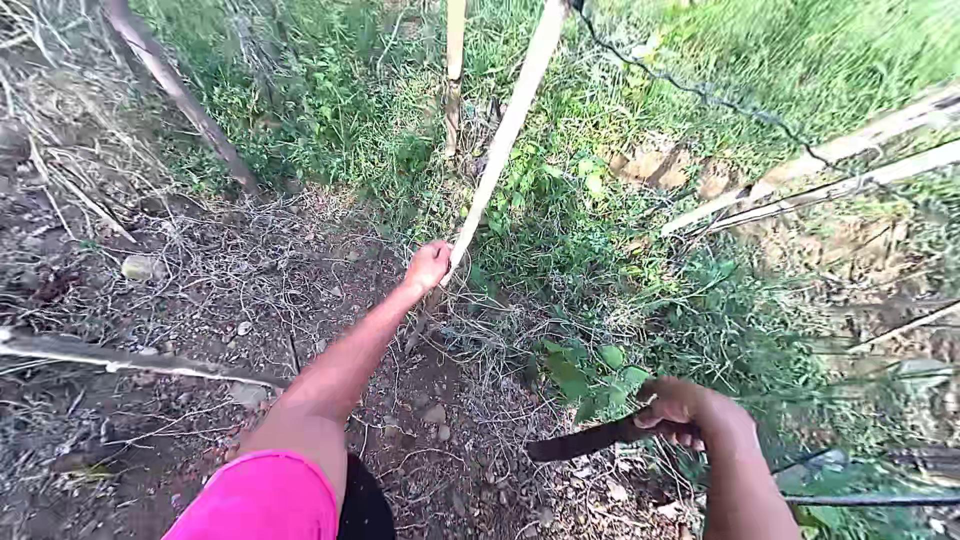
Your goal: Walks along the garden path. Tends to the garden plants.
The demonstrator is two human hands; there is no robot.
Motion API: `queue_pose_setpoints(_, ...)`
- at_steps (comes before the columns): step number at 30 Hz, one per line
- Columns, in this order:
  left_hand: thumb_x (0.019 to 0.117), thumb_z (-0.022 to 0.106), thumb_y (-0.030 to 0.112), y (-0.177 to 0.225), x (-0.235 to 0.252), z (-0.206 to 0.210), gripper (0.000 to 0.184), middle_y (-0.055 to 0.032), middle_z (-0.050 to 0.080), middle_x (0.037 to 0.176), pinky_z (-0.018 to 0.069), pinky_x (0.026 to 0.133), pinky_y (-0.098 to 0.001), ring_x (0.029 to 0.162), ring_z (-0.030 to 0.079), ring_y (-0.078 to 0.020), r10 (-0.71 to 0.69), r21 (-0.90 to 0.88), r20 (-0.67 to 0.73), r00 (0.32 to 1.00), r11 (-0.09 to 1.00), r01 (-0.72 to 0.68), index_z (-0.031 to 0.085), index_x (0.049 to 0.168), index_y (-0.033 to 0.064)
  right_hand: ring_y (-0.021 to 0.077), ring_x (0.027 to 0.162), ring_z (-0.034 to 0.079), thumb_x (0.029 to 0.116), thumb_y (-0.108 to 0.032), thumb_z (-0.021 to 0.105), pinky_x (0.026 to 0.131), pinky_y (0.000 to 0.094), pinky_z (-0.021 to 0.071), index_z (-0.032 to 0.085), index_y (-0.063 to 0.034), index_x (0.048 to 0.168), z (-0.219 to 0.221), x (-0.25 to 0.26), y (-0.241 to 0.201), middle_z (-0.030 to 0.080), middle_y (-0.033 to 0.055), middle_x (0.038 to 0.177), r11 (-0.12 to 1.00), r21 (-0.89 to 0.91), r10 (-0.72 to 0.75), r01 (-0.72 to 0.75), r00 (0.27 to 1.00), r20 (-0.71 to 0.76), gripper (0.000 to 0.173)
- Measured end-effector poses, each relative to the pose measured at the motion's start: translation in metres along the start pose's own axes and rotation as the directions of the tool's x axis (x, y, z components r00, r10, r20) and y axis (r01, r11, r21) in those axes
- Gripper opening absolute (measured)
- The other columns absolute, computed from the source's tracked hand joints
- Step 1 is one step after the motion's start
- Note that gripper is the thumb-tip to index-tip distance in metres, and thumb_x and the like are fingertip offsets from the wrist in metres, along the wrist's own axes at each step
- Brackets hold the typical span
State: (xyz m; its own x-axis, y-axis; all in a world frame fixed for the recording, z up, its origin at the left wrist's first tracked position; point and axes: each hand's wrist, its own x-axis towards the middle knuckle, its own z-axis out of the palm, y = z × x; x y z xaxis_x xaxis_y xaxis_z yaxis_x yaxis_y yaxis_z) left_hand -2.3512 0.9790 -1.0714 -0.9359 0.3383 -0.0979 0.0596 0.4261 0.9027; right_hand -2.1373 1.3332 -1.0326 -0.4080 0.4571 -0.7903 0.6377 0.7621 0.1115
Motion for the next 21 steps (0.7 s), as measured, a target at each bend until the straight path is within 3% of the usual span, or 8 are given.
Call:
queue_pose_setpoints(3,0.1120,0.035,0.024,0.001,-0.018,-0.021,0.043,-0.0272,0.065,0.127,0.0439,0.104,-0.0642,0.122,0.062,-0.0423,-0.050,0.164,0.107,0.993,0.986,0.032,0.063,0.131,-0.0013,0.0192,0.060,0.060,0.0988,-0.021,0.070,0.060,0.0364,0.0542,0.061,-0.0022,0.124,0.018,-0.014,-0.033,0.064,0.0123,0.080,0.988,-0.144,-0.050,0.047,0.999,-0.021,0.033)
queue_pose_setpoints(5,0.1098,0.042,0.027,0.003,-0.032,-0.029,0.040,-0.0237,0.064,0.133,0.0436,0.105,-0.0668,0.127,0.060,-0.0417,-0.120,0.281,0.147,0.982,0.957,0.075,0.062,0.137,0.0053,0.0222,0.068,0.062,0.0989,-0.023,0.069,0.068,0.0411,0.0553,0.061,-0.0027,0.126,0.037,-0.033,-0.056,0.065,0.0148,0.089,0.969,-0.239,-0.066,0.059,0.998,-0.023,0.034)
queue_pose_setpoints(7,0.1061,0.049,0.026,0.009,-0.044,-0.032,0.038,-0.0227,0.065,0.133,0.0438,0.102,-0.0696,0.127,0.060,-0.0420,-0.160,0.367,0.166,0.973,0.926,0.089,0.064,0.135,0.0068,0.0267,0.076,0.066,0.0972,-0.025,0.071,0.073,0.0474,0.0556,0.064,-0.0028,0.122,0.054,-0.054,-0.081,0.068,0.0169,0.096,0.932,-0.354,-0.106,0.073,0.992,-0.075,0.034)
queue_pose_setpoints(9,0.1040,0.053,0.026,0.015,-0.056,-0.034,0.036,-0.0229,0.065,0.132,0.0434,0.101,-0.0706,0.127,0.059,-0.0425,-0.177,0.448,0.194,0.965,0.891,0.073,0.066,0.132,0.0068,0.0376,0.094,0.069,0.0953,-0.024,0.072,0.085,0.0604,0.0530,0.068,0.0009,0.117,0.073,-0.071,-0.099,0.070,0.0235,0.108,0.894,-0.438,-0.154,0.092,0.982,-0.109,0.034)
queue_pose_setpoints(11,0.1027,0.056,0.025,0.020,-0.066,-0.032,0.034,-0.0219,0.065,0.132,0.0431,0.101,-0.0700,0.127,0.059,-0.0417,-0.197,0.527,0.196,0.961,0.847,0.066,0.066,0.130,0.0076,0.0415,0.101,0.068,0.0962,-0.025,0.070,0.089,0.0647,0.0518,0.068,0.0008,0.118,0.090,-0.078,-0.103,0.069,0.0252,0.114,0.854,-0.504,-0.195,0.130,0.978,-0.077,0.034)
queue_pose_setpoints(14,0.0989,0.061,0.020,0.026,-0.077,-0.022,0.034,-0.0212,0.065,0.132,0.0376,0.105,-0.0705,0.128,0.058,-0.0405,-0.207,0.616,0.186,0.961,0.786,0.050,0.065,0.129,0.0055,0.0422,0.104,0.068,0.0975,-0.027,0.068,0.090,0.0642,0.0519,0.067,-0.0009,0.122,0.099,-0.081,-0.091,0.069,0.0247,0.115,0.841,-0.523,-0.194,0.136,0.979,-0.058,0.036)
queue_pose_setpoints(18,0.0943,0.069,0.014,0.030,-0.083,-0.009,0.042,-0.0229,0.062,0.135,0.0334,0.108,-0.0716,0.130,0.055,-0.0420,-0.210,0.676,0.206,0.956,0.737,0.016,0.062,0.134,0.0030,0.0406,0.099,0.069,0.0974,-0.026,0.070,0.087,0.0621,0.0535,0.063,-0.0046,0.133,0.091,-0.069,-0.065,0.069,0.0246,0.116,0.896,-0.428,-0.170,0.116,0.981,-0.089,0.042)
queue_pose_setpoints(21,0.0916,0.071,0.013,0.027,-0.082,-0.004,0.045,-0.0206,0.063,0.136,0.0342,0.109,-0.0692,0.130,0.055,-0.0408,-0.210,0.686,0.181,0.961,0.727,0.030,0.062,0.135,0.0058,0.0354,0.088,0.069,0.0978,-0.026,0.070,0.082,0.0561,0.0556,0.062,-0.0053,0.134,0.088,-0.063,-0.053,0.069,0.0230,0.110,0.909,-0.402,-0.159,0.112,0.984,-0.086,0.043)
